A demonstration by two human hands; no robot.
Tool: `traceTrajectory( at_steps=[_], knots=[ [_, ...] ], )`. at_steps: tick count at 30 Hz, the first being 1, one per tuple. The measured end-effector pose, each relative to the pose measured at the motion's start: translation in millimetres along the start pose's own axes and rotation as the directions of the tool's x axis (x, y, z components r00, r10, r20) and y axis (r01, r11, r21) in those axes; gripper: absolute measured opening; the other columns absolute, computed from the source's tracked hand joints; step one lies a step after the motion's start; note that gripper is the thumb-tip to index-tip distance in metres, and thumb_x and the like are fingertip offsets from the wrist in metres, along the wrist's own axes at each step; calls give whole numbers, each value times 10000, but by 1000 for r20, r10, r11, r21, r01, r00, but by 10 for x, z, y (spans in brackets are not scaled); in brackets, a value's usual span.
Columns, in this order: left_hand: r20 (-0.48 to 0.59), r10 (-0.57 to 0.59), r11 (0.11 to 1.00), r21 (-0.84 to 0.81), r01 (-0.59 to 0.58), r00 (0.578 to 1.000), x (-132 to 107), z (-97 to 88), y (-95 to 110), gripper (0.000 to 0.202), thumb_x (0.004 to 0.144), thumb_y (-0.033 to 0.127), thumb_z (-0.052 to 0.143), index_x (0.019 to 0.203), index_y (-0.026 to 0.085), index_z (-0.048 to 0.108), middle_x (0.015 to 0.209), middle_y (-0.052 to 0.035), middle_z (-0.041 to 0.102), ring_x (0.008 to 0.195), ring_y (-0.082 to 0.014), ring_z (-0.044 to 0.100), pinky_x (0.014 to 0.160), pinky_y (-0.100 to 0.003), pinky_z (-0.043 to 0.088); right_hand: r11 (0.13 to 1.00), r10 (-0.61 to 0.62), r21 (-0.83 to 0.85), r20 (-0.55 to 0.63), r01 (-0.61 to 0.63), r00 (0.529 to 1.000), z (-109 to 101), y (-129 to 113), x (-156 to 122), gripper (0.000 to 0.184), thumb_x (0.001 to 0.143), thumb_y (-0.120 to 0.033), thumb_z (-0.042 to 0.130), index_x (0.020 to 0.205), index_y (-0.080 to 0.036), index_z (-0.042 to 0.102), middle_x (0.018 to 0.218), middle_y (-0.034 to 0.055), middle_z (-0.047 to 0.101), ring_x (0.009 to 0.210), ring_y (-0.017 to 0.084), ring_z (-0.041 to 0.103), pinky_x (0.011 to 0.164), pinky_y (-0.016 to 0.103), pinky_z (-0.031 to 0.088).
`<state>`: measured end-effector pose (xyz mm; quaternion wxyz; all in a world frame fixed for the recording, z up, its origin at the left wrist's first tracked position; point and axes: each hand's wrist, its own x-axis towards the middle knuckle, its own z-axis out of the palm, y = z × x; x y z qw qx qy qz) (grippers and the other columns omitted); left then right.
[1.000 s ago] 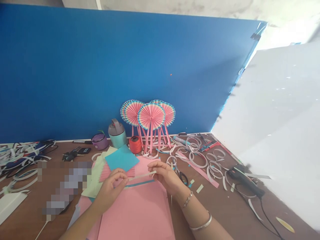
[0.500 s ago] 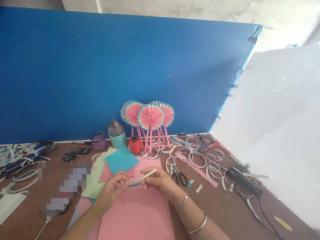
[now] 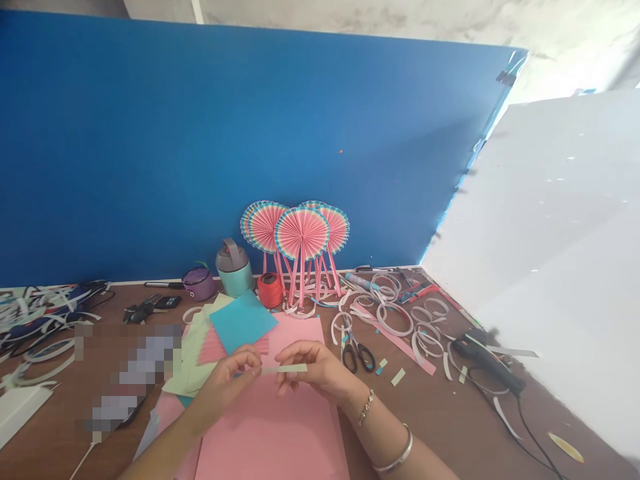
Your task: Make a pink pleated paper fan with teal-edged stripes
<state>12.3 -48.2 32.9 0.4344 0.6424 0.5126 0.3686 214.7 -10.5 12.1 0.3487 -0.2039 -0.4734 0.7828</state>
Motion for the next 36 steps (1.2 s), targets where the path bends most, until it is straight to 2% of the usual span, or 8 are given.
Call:
traceTrajectory(
  at_steps=[2,5,12,17,20,25,30,36],
  knots=[
    [2,-2,1000,5,2,1000,0,1,1,242,784,389,507,629,203,515,781,-34,533,824,-204,512,783,-308,405,1000,-11,-15,-3,11,1000,13,-11,-2,153,706,-237,745,794,-125,687,654,47,692,571,148,668,508,206,404],
    [7,3,1000,1,-3,1000,-4,3,-2,243,779,389,510,621,203,507,769,-32,524,830,-209,508,792,-312,393,999,-16,-42,11,17,1000,36,-32,-2,186,691,-284,755,716,-114,681,598,26,659,539,135,643,513,218,422],
    [21,-27,1000,-9,27,999,-14,19,-26,230,774,386,501,634,203,501,803,-35,515,856,-217,494,816,-320,364,997,8,-77,-8,-9,1000,47,-2,-1,223,692,-220,756,885,-146,673,670,14,658,590,141,665,526,208,436],
    [24,-18,1000,-15,18,1000,1,17,-36,217,771,366,504,632,199,498,789,-32,502,855,-212,486,814,-313,358,993,-87,-76,47,90,995,28,-19,-1,108,705,-225,747,726,-137,689,720,-3,580,595,122,641,543,220,449],
    [25,-11,1000,-17,12,1000,4,13,-40,217,776,356,502,627,198,493,769,-25,492,837,-205,486,806,-307,358,986,-124,-109,43,128,991,48,-56,0,70,713,-202,741,751,-154,706,773,-5,541,625,95,606,549,206,441],
    [35,-5,1000,-16,5,999,2,11,-40,213,782,350,495,632,198,496,773,-25,503,830,-200,490,804,-300,358,983,-112,-140,48,117,993,73,-68,2,135,722,-176,729,855,-191,708,823,10,552,660,100,602,559,207,454],
    [30,-16,1000,-11,17,999,12,13,-62,207,773,352,499,636,197,495,784,-29,505,841,-200,490,807,-294,360,988,-90,-118,46,95,995,29,-49,-2,51,706,-188,741,749,-170,721,821,5,512,621,85,587,532,198,448],
    [29,-10,1000,-24,11,1000,5,14,-89,196,775,337,508,641,193,501,780,-25,505,832,-192,498,806,-291,366,980,-105,-166,28,109,994,19,-64,-9,36,711,-209,741,719,-181,719,909,24,553,700,77,521,620,203,440]
  ],
)
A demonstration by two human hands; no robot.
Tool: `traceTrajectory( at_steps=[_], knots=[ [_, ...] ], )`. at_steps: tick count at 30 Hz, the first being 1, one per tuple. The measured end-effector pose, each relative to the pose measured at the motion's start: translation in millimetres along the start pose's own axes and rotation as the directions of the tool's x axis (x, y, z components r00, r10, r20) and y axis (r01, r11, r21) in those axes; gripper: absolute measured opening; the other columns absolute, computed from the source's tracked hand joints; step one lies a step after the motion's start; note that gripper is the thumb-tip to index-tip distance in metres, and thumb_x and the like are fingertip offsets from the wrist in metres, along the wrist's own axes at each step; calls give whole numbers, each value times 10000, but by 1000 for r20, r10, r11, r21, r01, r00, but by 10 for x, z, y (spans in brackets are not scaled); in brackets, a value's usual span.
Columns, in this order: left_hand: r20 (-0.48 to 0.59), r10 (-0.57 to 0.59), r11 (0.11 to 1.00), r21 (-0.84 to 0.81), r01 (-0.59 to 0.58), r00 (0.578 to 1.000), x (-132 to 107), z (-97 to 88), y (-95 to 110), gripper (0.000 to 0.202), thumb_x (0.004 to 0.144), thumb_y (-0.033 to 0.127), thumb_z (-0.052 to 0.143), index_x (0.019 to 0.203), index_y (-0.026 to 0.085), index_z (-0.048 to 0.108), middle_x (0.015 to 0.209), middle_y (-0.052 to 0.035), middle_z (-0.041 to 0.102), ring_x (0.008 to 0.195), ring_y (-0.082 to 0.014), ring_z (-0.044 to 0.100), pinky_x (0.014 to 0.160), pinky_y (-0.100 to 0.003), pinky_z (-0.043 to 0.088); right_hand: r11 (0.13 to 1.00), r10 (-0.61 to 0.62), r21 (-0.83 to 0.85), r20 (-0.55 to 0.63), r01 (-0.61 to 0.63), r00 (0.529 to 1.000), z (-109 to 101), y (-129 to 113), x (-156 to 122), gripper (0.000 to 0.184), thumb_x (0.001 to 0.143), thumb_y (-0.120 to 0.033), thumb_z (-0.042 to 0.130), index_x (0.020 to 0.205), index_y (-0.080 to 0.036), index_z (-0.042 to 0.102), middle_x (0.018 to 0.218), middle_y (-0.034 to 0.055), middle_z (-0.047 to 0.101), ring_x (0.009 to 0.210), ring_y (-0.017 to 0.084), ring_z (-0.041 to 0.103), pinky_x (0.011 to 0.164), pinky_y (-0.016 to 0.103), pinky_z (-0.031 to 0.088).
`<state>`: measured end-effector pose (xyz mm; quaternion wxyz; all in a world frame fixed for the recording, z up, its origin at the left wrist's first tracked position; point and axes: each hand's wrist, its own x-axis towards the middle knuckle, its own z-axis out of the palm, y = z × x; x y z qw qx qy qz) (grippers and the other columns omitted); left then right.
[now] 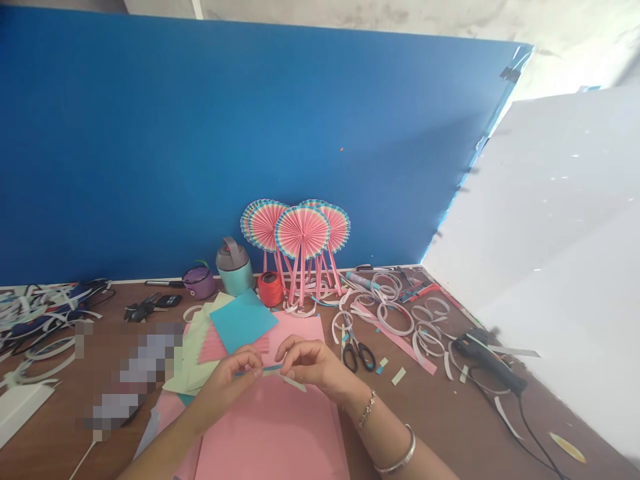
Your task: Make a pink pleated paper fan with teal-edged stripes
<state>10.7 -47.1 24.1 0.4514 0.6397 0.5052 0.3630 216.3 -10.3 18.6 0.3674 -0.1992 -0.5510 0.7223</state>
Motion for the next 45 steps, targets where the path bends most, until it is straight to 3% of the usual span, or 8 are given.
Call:
traceTrajectory(
  at_steps=[5,14,18,22,27,31,40,45],
  knots=[
    [1,4,1000,12,-4,1000,2,-1,-3,197,783,335,499,645,195,501,779,-22,505,836,-192,501,808,-290,365,999,22,-48,25,-21,999,23,-34,-17,106,710,-206,736,815,-202,727,998,43,591,715,92,568,597,211,440],
    [-21,14,999,51,-13,1000,2,2,29,219,775,363,510,634,200,546,789,-36,556,842,-206,528,783,-303,394,999,23,-42,24,-22,999,23,-37,-8,73,734,-227,710,781,-188,749,819,51,651,660,115,574,580,235,432],
    [-172,21,990,139,3,985,31,-48,-52,196,755,324,509,813,215,661,883,-53,624,857,-214,559,769,-324,418,999,-11,-39,-69,9,998,-42,-9,0,145,741,-301,701,827,-192,743,712,19,614,657,114,524,631,249,408],
    [-320,43,977,212,27,947,60,-138,-126,180,707,275,524,811,210,655,849,-43,648,831,-209,573,769,-326,434,967,62,-232,-202,-109,977,-67,7,22,191,738,-331,695,880,-203,698,764,8,611,731,138,528,717,280,404],
    [-173,-173,982,48,184,970,55,-173,-67,288,738,450,501,740,179,598,624,6,586,542,-133,506,530,-250,397,762,-23,-645,-123,-62,992,27,82,68,193,844,-291,525,838,-192,691,831,53,634,835,188,539,796,331,386],
    [6,-342,939,-28,343,940,46,-123,-26,485,743,620,405,789,166,569,481,57,482,386,-88,347,400,-220,261,628,-43,-777,-86,-40,995,88,162,91,261,831,-156,455,877,-216,705,809,51,643,813,187,544,786,334,382],
    [1,-324,946,-27,324,946,16,-64,32,257,693,444,544,661,201,468,507,82,406,470,-87,376,460,-206,262,586,-19,-807,-111,-79,994,100,196,95,310,764,-76,441,843,-206,711,787,40,660,795,178,561,760,305,406],
    [-1,-281,960,-19,281,960,32,-59,-30,210,681,387,521,633,192,461,549,66,415,519,-98,401,509,-220,293,642,-28,-758,-169,-112,985,63,226,91,274,759,-113,461,898,-190,685,883,52,671,853,187,574,780,312,421]
  ],
)
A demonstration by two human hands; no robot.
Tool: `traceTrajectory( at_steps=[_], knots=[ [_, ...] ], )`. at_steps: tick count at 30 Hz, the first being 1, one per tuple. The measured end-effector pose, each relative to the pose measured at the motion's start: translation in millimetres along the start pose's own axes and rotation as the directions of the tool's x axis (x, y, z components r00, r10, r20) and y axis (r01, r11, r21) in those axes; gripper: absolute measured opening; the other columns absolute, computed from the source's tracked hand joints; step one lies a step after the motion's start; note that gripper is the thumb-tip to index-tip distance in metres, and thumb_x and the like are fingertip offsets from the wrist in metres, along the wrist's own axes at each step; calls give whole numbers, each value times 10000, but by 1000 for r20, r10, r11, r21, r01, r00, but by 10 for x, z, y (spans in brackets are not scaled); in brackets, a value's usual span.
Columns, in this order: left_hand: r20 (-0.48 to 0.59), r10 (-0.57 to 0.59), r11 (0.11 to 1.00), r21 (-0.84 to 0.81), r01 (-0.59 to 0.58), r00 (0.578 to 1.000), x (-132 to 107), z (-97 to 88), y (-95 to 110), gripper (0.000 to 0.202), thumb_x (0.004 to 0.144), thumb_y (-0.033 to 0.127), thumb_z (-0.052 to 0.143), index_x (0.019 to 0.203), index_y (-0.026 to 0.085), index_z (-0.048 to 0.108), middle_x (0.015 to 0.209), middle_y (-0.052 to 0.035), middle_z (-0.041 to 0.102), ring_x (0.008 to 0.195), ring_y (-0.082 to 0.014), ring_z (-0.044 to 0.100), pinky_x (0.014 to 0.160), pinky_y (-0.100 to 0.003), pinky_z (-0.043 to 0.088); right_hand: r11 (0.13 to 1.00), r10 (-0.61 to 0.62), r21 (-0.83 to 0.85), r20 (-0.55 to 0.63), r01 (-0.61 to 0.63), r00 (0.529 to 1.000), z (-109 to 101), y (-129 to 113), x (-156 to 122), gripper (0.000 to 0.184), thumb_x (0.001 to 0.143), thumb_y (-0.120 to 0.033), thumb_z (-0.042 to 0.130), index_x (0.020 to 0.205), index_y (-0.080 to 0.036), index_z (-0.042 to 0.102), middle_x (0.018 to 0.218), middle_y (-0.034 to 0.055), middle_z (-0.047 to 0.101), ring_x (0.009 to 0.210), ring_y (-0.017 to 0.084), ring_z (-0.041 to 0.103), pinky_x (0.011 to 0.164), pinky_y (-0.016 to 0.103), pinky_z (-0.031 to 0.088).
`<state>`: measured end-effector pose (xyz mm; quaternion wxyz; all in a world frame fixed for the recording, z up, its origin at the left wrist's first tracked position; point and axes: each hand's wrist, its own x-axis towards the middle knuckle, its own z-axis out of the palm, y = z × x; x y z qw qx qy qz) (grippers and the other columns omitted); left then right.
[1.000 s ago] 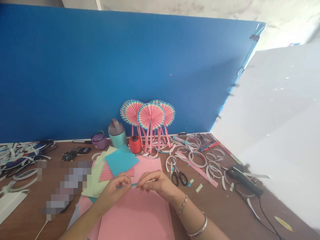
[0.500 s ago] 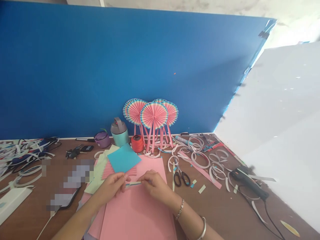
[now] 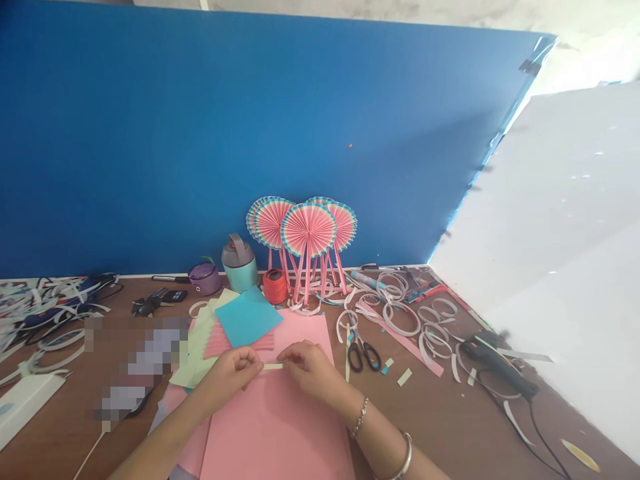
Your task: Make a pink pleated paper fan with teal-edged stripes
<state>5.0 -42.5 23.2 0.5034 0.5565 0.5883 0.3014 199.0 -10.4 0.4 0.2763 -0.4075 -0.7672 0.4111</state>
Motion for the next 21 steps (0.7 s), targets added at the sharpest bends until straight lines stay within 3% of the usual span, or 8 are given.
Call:
traceTrajectory(
  at_steps=[6,15,21],
  knots=[
    [-23,2,998,64,-1,1000,44,9,-75,188,667,368,493,608,192,465,546,60,414,520,-105,395,514,-228,287,992,88,96,-53,-82,995,16,125,23,250,720,-110,469,903,-160,632,735,10,571,696,139,539,633,244,426],
    [-102,24,966,257,3,994,49,27,-133,157,708,299,466,585,202,465,508,54,418,490,-117,386,475,-225,241,986,88,-136,-106,-102,991,12,113,-5,262,719,-90,483,896,-194,645,778,25,615,761,165,556,696,271,419],
    [-119,59,920,393,-7,991,23,40,-106,169,764,242,427,601,207,451,522,52,426,508,-126,413,490,-230,234,979,72,-183,-120,-94,990,-2,50,-17,248,728,-86,481,879,-197,644,784,31,641,751,167,569,734,295,404]
  ],
)
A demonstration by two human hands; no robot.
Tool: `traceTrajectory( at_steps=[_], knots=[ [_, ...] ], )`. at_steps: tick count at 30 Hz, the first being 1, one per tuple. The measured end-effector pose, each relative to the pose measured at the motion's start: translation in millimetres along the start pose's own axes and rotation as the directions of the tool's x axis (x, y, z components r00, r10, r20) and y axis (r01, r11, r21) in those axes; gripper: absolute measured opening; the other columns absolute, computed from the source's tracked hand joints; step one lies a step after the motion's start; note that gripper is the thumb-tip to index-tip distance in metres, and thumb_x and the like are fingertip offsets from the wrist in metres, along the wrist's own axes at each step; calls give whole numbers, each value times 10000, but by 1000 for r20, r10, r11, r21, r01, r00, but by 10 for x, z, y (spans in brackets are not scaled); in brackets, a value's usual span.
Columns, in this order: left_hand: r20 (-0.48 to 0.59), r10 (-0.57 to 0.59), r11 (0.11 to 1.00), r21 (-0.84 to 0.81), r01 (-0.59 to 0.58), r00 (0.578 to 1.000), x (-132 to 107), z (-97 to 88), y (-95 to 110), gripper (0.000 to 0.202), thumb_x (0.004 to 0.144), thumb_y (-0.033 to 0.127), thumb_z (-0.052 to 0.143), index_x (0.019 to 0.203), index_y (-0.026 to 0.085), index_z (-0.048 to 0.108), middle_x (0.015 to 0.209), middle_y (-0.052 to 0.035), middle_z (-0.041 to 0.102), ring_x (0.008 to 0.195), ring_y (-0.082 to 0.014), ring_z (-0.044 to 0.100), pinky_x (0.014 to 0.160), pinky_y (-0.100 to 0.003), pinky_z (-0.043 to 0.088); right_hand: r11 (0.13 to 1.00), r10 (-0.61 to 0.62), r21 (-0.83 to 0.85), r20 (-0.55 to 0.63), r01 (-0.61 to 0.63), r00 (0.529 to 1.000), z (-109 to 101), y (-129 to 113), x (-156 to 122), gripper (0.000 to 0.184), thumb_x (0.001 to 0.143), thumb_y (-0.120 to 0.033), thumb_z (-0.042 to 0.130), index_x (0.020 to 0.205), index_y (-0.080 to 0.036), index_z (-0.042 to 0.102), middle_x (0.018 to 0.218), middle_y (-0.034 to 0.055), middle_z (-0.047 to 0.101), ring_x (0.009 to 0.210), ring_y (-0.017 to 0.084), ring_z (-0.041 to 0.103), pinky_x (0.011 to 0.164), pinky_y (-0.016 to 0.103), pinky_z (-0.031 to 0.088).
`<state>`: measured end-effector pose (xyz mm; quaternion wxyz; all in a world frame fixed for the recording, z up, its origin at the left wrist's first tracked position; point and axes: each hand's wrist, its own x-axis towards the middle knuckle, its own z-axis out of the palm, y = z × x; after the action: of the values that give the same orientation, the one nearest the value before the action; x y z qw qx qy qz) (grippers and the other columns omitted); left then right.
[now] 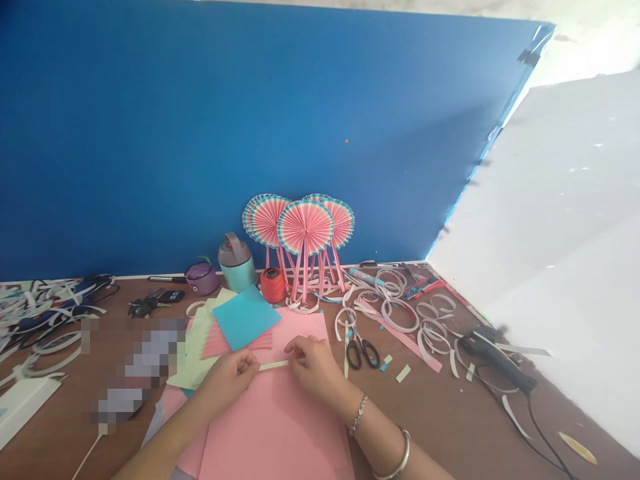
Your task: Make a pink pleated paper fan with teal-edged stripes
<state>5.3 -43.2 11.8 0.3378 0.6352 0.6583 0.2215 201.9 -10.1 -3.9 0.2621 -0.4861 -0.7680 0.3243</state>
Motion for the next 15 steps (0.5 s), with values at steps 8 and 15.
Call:
traceTrajectory(
  at_steps=[8,15],
  knots=[
    [-38,21,982,188,-13,999,-43,20,38,188,780,146,412,618,212,481,530,40,460,549,-143,458,522,-252,205,990,12,-141,-1,-12,1000,-6,-4,-3,267,706,-82,499,889,-204,650,767,23,638,755,173,557,744,304,345],
    [-27,37,967,255,-29,999,-24,93,7,169,806,148,406,679,211,498,596,14,547,578,-155,513,524,-252,217,982,67,-180,19,-62,998,-12,-21,-1,311,665,-68,486,901,-203,638,731,9,612,745,167,533,733,288,300]
  ],
)
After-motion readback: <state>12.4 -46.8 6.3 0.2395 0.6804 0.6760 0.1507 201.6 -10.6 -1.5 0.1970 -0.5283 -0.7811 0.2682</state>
